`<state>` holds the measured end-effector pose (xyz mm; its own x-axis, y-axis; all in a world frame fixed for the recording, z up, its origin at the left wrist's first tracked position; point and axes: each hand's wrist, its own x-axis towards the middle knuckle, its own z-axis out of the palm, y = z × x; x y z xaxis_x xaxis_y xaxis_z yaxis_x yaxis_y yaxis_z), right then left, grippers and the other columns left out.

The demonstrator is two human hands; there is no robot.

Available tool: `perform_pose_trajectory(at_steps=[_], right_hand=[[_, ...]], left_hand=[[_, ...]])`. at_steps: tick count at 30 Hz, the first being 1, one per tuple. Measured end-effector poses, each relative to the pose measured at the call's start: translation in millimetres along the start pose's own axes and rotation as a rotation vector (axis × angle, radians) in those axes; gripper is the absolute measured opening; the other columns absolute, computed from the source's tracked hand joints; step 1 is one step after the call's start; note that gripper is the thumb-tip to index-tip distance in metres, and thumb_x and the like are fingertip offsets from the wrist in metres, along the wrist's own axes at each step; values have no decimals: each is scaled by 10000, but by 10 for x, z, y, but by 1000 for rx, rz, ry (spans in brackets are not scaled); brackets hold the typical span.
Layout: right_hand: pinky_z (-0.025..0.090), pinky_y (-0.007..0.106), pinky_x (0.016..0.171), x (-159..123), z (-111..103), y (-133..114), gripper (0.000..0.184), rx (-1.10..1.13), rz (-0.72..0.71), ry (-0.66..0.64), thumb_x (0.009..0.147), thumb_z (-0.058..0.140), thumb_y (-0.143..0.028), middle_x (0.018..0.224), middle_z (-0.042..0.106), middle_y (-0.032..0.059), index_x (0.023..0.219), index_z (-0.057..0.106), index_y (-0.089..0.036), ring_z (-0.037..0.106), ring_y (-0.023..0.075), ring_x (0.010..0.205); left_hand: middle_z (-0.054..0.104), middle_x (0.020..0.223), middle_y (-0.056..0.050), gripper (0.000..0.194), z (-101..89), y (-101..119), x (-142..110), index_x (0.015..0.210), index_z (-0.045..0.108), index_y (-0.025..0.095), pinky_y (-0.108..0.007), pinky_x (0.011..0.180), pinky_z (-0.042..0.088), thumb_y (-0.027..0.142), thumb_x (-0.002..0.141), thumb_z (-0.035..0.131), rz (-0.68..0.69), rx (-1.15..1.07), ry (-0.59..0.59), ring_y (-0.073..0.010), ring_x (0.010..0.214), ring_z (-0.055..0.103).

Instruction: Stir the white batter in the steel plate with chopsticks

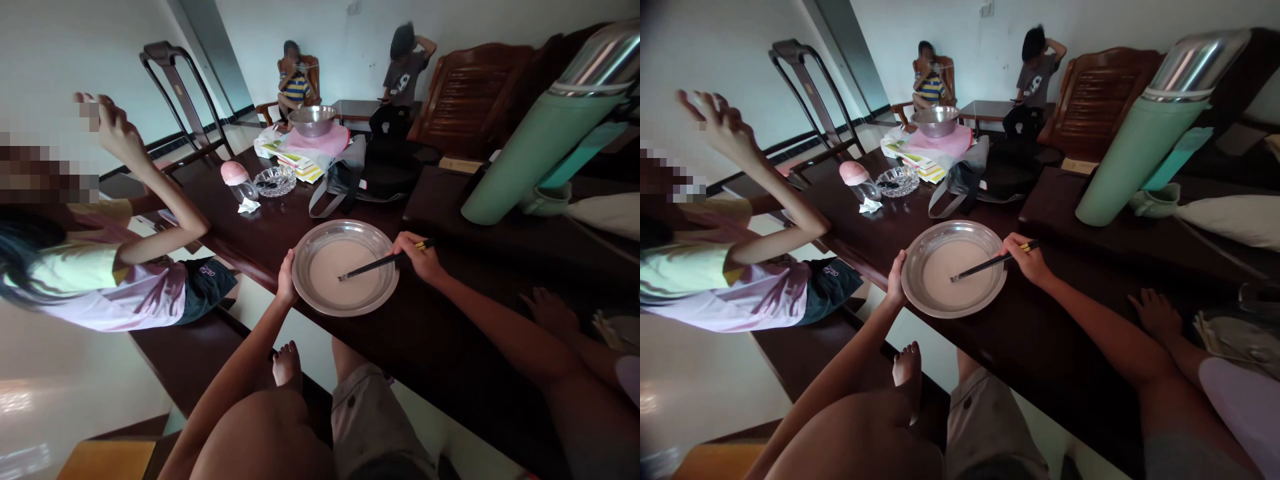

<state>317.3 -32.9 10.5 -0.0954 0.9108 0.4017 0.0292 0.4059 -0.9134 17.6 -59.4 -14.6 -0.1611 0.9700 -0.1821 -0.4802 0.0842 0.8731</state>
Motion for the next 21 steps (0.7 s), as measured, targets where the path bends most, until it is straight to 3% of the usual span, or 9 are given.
perform_pose_trajectory(at_steps=[2, 6, 12, 17, 21], right_hand=[[539, 356, 705, -7, 9, -4, 444, -46, -5, -26, 848, 633, -612, 623, 673, 13, 617, 658, -233, 658, 188, 643], [517, 345, 655, 4, -12, 13, 466, 8, -19, 126, 848, 634, -610, 580, 634, -3, 575, 604, -234, 632, 178, 586], [535, 364, 706, -13, -15, 5, 445, -49, -23, -23, 855, 622, -619, 648, 684, 15, 620, 660, -244, 661, 195, 661], [506, 357, 635, -11, -46, 0, 499, 1, -52, 129, 869, 588, -628, 568, 627, 11, 553, 588, -242, 621, 188, 580], [531, 372, 696, -39, -20, -7, 442, -46, -40, -56, 872, 605, -607, 656, 687, 26, 630, 663, -243, 659, 201, 659]], left_hand=[[773, 1008, -80, 502, -1, -1, 1, 1018, 718, 185, -412, 902, 575, 602, 739, 728, 7, 1, -1, -330, 1090, 692], [774, 1007, -82, 502, 4, 6, -7, 1011, 727, 186, -412, 893, 577, 603, 732, 731, 12, 5, 0, -334, 1085, 692], [770, 979, -90, 490, 12, 19, -12, 1005, 719, 180, -412, 907, 573, 596, 745, 722, 1, 7, 2, -328, 1091, 692], [770, 988, -90, 502, 11, 22, -17, 1008, 715, 171, -405, 912, 571, 590, 733, 733, 9, 13, 10, -326, 1089, 694], [772, 976, -83, 482, 12, 23, -20, 978, 712, 177, -405, 920, 567, 592, 732, 734, 3, 13, 8, -329, 1102, 689]])
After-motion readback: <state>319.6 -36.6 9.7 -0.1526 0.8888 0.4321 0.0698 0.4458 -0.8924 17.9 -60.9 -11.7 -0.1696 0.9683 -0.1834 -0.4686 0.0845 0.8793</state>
